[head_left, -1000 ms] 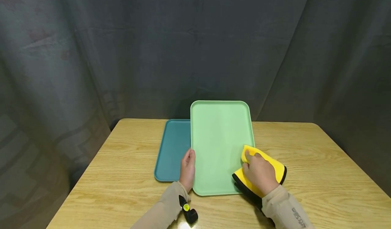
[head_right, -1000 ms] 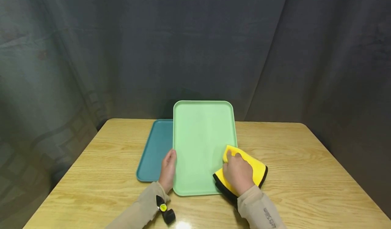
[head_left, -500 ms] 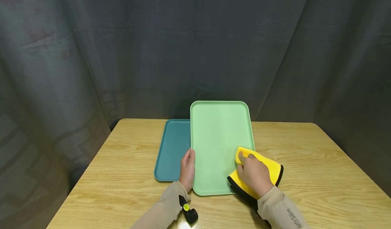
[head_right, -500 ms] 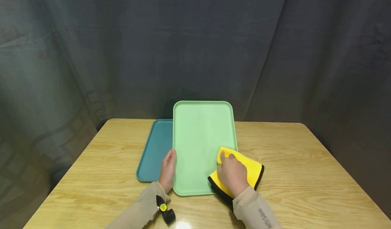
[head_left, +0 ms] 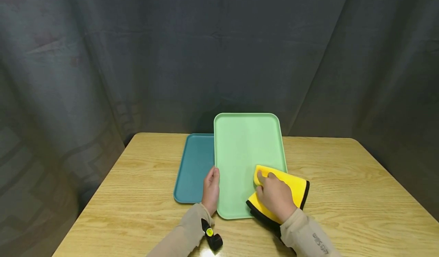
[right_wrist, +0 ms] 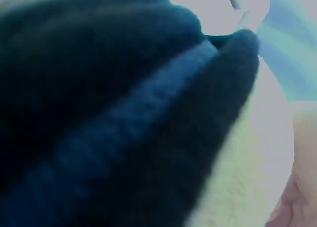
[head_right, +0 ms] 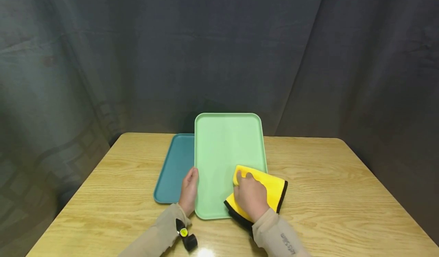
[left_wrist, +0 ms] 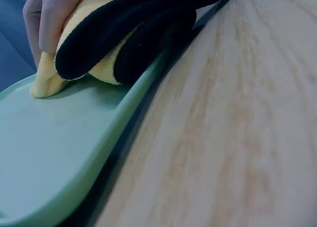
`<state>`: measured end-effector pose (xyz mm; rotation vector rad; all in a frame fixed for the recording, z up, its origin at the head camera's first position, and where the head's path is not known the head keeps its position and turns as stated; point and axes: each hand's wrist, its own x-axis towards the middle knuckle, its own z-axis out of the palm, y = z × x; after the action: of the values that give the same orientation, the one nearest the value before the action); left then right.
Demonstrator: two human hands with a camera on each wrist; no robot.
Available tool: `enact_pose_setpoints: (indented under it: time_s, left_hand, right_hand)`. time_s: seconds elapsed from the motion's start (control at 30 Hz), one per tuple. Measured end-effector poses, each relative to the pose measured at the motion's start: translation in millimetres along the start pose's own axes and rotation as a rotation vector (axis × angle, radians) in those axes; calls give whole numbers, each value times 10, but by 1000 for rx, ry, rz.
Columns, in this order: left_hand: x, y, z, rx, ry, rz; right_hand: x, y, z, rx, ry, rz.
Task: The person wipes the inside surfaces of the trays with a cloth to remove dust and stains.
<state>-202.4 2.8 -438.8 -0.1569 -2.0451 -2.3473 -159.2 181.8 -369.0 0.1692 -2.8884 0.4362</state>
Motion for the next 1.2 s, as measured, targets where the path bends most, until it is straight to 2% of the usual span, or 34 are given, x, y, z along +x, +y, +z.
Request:
enact_pose_setpoints:
  time_s: [0.27,0.67,1.2]
  left_hand:
    - [15,-4,6,6,18,7]
    - [33,-10,7,-17,8,5]
    - [19,16,4,-34,17,-10]
  right_hand:
    - [-7,-136,48,0,12,-49]
    - [-8,-304,151,-21,95,-152]
    - [-28,-595,280,-56,75,-290]
